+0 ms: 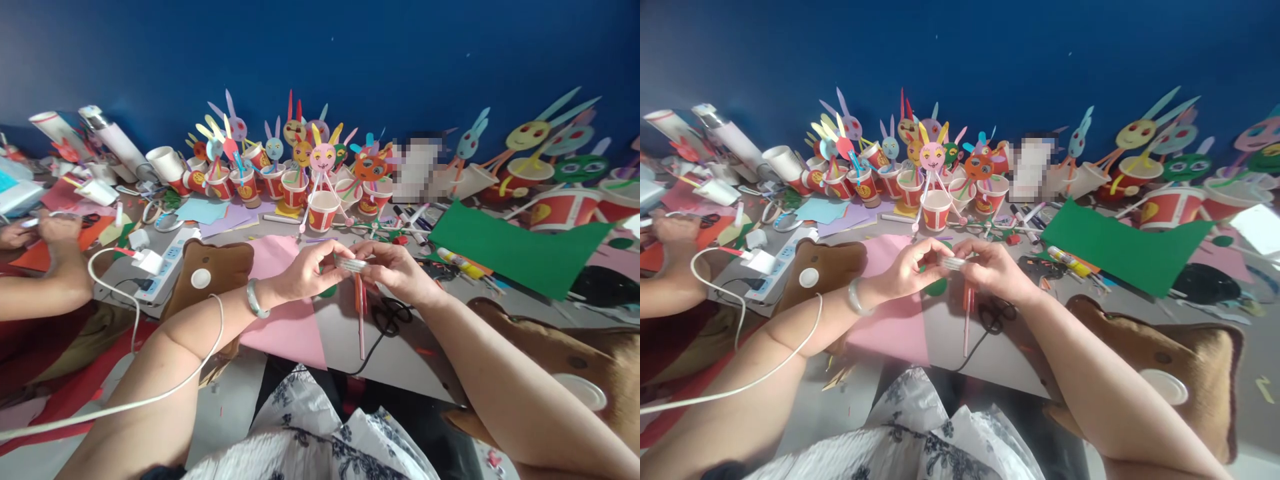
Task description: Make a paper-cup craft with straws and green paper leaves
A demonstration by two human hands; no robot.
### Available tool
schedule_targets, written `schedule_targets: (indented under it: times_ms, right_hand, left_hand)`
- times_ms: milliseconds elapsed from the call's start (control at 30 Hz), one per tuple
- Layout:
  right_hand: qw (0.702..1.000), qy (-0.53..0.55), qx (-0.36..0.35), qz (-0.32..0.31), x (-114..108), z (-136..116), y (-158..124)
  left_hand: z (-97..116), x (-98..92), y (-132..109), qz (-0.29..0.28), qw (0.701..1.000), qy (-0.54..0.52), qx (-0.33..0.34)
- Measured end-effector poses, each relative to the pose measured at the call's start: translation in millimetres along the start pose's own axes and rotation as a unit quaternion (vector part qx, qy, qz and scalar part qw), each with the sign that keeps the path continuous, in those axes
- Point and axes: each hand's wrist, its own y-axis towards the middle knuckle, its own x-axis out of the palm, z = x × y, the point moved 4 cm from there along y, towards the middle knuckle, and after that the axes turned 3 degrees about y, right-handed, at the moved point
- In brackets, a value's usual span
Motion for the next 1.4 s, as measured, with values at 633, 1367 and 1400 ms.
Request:
schedule_targets:
  times_ms: [633, 1367, 1400]
  right_hand:
    - [0.969, -0.209, -0.121, 0.044, 14.3, -8.6, -6.3]
    - [0.973, -0.174, -0.141, 0.053, 16.8, -14.4, -7.1]
    - [0.973, -0.173, -0.143, 0.05, 17.6, -14.5, -7.3]
  left_hand:
    - [-13.4, 2.3, -2.9, -0.035, 0.984, -0.103, -0.142]
    - [-15.6, 2.2, -5.9, -0.042, 0.983, -0.136, -0.114]
    - [-16.2, 2.1, -6.1, -0.044, 0.983, -0.137, -0.116]
